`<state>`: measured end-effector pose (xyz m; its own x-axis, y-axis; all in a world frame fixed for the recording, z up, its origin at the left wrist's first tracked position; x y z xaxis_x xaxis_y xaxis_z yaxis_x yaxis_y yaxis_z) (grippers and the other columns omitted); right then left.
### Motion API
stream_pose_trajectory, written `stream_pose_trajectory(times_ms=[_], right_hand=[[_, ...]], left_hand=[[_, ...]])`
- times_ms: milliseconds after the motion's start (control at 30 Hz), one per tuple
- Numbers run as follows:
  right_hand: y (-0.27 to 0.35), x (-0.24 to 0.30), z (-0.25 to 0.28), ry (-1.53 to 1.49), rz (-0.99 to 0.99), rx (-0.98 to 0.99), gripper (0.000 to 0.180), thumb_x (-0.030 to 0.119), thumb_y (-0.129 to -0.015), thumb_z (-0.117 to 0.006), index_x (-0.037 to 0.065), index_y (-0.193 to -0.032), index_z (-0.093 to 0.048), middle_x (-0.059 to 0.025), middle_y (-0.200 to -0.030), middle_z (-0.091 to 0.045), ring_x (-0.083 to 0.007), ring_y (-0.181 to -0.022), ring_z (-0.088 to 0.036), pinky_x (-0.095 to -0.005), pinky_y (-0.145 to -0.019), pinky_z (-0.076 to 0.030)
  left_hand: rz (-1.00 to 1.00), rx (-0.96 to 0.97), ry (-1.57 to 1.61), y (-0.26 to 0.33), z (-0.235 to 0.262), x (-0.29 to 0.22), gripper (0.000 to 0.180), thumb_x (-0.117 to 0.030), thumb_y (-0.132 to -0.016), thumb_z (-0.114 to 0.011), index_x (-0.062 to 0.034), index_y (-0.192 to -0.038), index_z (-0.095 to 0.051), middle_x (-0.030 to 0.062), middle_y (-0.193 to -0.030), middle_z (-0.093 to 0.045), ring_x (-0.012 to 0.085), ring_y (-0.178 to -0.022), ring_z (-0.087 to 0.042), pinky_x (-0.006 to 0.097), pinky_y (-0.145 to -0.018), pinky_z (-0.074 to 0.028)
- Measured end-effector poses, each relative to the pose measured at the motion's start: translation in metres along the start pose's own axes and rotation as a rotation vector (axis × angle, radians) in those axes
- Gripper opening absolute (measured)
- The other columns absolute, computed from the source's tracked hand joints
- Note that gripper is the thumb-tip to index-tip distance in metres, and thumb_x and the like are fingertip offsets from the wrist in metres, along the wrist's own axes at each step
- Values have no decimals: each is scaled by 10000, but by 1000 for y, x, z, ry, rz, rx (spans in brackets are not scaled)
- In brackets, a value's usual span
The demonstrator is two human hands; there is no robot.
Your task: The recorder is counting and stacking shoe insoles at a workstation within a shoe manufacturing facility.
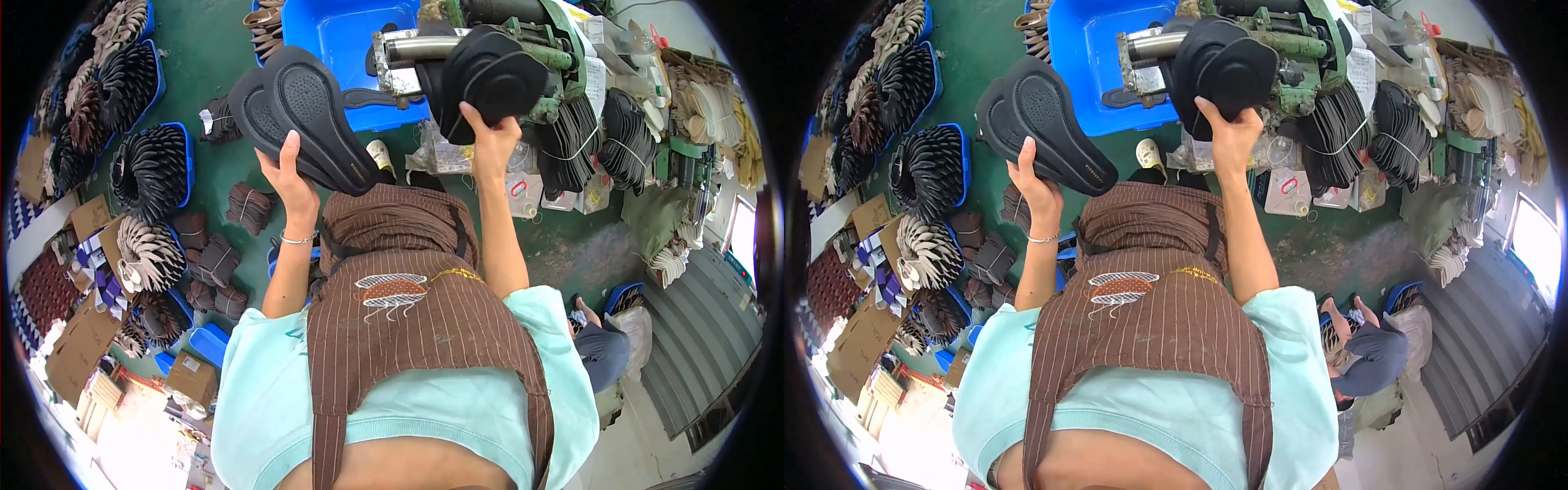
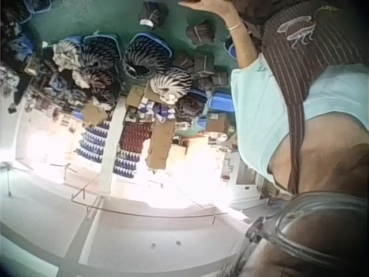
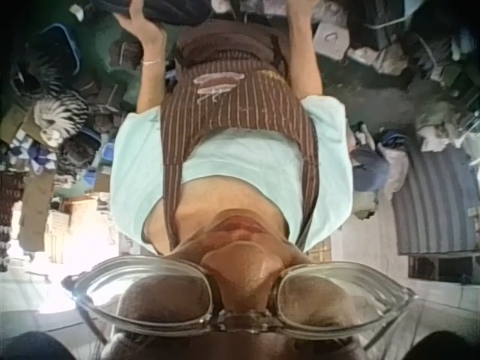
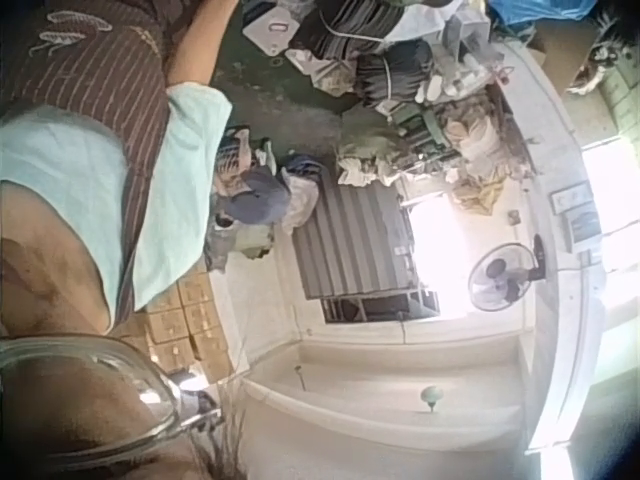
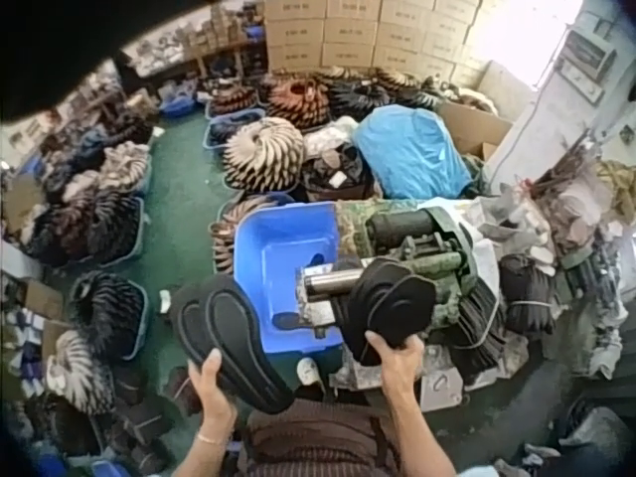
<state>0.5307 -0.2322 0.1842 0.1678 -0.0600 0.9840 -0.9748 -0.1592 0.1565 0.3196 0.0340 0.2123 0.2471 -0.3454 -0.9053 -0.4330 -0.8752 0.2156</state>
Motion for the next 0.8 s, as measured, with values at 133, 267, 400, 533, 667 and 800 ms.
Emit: stream_pose_trajectory(times_ms=[133, 267, 400, 533, 667, 800], right_hand=[[46, 11, 8, 106, 29, -19, 266, 35, -737, -727, -42, -970, -624, -54, -943, -642, -118, -832, -573, -271, -794, -448], [32, -37, 11, 197, 1, 35, 231, 85, -760, -717, -55, -915, -620, -28, -864, -646, -116, -766, -557, -261, -725, -447], [3, 10, -14, 160, -26, 40, 220, 67, -751, -734, -51, -910, -639, -37, -891, -644, -92, -757, -554, -239, -719, -443], [49, 24, -6, 185, 97, 45, 249, 31, -774, -693, -60, -993, -617, -86, -970, -642, -168, -904, -593, -303, -845, -448], [20, -26, 7, 451, 22, 53, 251, 141, -766, -719, -55, -900, -639, -70, -833, -669, -158, -749, -595, -295, -720, -469], [1, 25, -18, 294, 28, 168, 210, 106, -752, -726, -39, -883, -649, -36, -810, -670, -85, -720, -585, -244, -688, -465]], left_hand=[[-1, -22, -46, 4, 8, 6, 420, -164, -849, -571, -13, -1222, -450, 101, -1160, -539, 204, -1035, -554, 332, -892, -457], [126, -36, 63, 10, 0, 18, 440, -127, -828, -608, -2, -1219, -450, 83, -1152, -522, 180, -1042, -508, 323, -934, -385], [166, 6, 60, 14, -2, 21, 459, -144, -826, -611, -6, -1230, -442, 87, -1150, -524, 188, -1032, -518, 324, -922, -397], [160, -10, 49, 17, 0, 25, 369, -212, -857, -562, 5, -1150, -506, 100, -1082, -581, 198, -949, -594, 324, -824, -486], [217, 14, 63, 18, -5, 34, 366, -215, -857, -558, 11, -1142, -510, 104, -1069, -591, 201, -941, -600, 326, -821, -489], [216, 14, 47, 20, 0, 32, 370, -225, -859, -561, 19, -1135, -516, 108, -1065, -597, 203, -932, -607, 330, -818, -491]])
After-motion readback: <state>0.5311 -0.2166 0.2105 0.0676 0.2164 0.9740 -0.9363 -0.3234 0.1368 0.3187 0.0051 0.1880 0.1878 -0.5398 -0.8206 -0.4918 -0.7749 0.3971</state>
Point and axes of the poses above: each hand's wrist, its own y-axis away from the middle knuckle, its own z-axis out of the back of the hand, x = y × z, the point moved 10 cm from there along -y, towards the middle knuckle
